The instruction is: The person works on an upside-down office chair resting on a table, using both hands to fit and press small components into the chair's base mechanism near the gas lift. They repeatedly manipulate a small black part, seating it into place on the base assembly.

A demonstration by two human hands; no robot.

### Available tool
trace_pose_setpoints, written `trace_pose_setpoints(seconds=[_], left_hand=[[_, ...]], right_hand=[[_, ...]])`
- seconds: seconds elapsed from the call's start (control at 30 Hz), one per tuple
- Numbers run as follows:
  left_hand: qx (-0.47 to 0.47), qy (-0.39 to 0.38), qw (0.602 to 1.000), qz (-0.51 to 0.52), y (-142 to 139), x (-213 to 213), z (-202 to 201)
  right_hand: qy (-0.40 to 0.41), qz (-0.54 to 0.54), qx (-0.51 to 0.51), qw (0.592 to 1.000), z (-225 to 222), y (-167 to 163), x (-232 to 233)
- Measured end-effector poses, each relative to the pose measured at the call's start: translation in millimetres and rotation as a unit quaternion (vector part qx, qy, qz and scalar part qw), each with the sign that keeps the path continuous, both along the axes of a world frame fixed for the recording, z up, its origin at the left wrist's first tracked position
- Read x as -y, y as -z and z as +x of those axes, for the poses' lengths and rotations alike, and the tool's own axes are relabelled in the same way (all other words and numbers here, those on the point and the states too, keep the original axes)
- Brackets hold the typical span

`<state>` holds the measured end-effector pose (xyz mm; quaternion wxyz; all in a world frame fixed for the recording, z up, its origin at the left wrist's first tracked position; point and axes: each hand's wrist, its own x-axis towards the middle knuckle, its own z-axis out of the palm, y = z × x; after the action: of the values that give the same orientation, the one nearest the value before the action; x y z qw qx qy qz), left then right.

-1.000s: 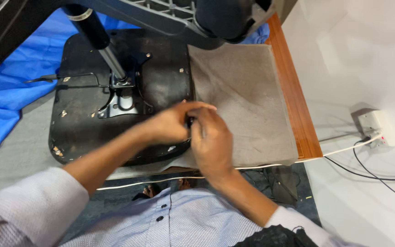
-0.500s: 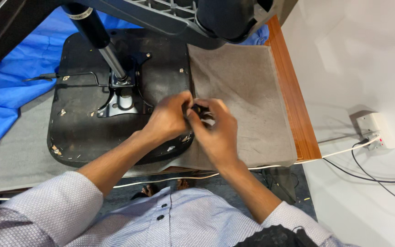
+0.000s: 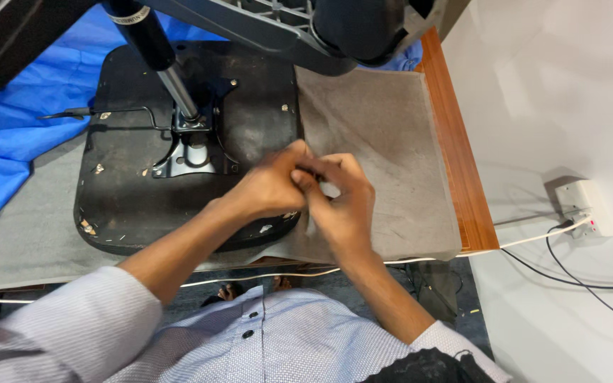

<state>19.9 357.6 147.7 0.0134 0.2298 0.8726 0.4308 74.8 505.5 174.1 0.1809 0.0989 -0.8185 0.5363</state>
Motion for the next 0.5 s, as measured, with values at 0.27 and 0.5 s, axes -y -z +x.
trace_pose_setpoints(seconds=[0.27,0.5], left_hand=[[0.093,0.021,0.990,0.100,-20.4,15.4,11.5],[0.033,0.029,0.996,0.071,-25.5,4.7,20.9]], right_hand=[[-0.055,0.001,-0.043,0.998,0.6,11.4,-6.4],[-0.013,-0.148,0.044,0.988,4.3,5.9,6.7]])
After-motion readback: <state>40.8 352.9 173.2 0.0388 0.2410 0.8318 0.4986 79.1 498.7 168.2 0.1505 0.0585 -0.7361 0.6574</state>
